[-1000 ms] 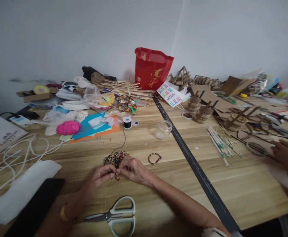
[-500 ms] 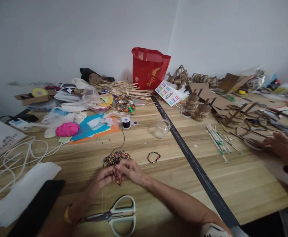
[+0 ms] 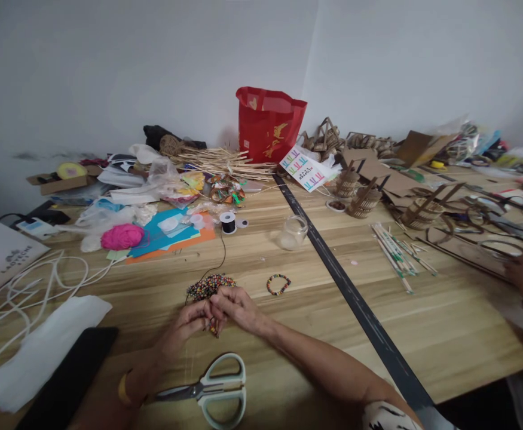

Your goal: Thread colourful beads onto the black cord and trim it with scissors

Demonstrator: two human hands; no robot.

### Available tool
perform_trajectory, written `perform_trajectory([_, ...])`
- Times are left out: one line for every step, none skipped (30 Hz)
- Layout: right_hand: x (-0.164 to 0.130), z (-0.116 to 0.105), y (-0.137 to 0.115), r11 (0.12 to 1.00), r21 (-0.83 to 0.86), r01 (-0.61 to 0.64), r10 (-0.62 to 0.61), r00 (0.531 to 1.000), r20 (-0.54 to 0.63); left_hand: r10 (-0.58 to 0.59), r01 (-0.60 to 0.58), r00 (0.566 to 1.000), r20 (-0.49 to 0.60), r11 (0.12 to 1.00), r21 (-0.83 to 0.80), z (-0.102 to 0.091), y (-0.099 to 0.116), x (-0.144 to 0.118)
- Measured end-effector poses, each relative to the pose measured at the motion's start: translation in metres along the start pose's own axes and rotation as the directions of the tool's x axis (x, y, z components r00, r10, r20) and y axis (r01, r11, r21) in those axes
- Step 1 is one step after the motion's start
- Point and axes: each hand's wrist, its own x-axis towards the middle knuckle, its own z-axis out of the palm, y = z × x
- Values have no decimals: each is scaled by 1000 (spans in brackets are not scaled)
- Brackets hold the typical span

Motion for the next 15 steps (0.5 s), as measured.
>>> perform_trajectory([1,-1,1,1000,25,-12,12,1000,4,-6,6,1000,-22,1000,-28,0,-1,0])
perform_trajectory([2,-2,2,998,48,-27,27,1000,4,-13,10,999,-45,998,-57,1,-1,0])
perform_trajectory([4,-4,3,997,65,-43,44,999,-1,-21,15,998,-65,996,-85,1,-2,-1])
perform_trajectory([5,-5,4,996,72,-60,60,998,-4,-32,23,996,-80,994,-108,2,-2,-1])
perform_trajectory([6,-6,5,995,72,-73,74,997,-9,-49,37,994,-93,992,-124,3,-1,-1])
perform_trajectory([7,-8,5,994,65,-82,83,996,-15,-74,59,991,-109,989,-134,3,-1,-1])
perform_trajectory([7,-9,6,995,52,-86,88,996,-25,-107,88,985,-138,986,-140,3,0,-1])
perform_trajectory([7,-10,6,996,32,-83,85,995,-47,-143,117,974,-178,982,-145,3,2,-1])
perform_trajectory([7,-11,5,998,2,-69,69,994,-86,-175,144,959,-221,978,-151,2,3,-1])
perform_trajectory([7,-13,5,998,-40,-44,38,989,-141,-201,162,944,-261,973,-164,1,4,-1])
perform_trajectory([7,-14,4,996,-92,-13,-6,979,-203,-220,170,929,-296,968,-186,0,5,-1])
perform_trajectory([6,-15,4,988,-151,15,-54,965,-258,-234,170,917,-322,962,-215,0,5,-1])
perform_trajectory([6,-15,4,977,-209,39,-102,949,-298,-243,162,908,-342,955,-248,-1,5,0])
perform_trajectory([5,-15,5,963,-263,56,-142,937,-320,-249,151,900,-358,948,-280,-2,5,0])
perform_trajectory([4,-14,5,948,-312,67,-172,930,-324,-251,137,894,-371,942,-307,-3,4,0])
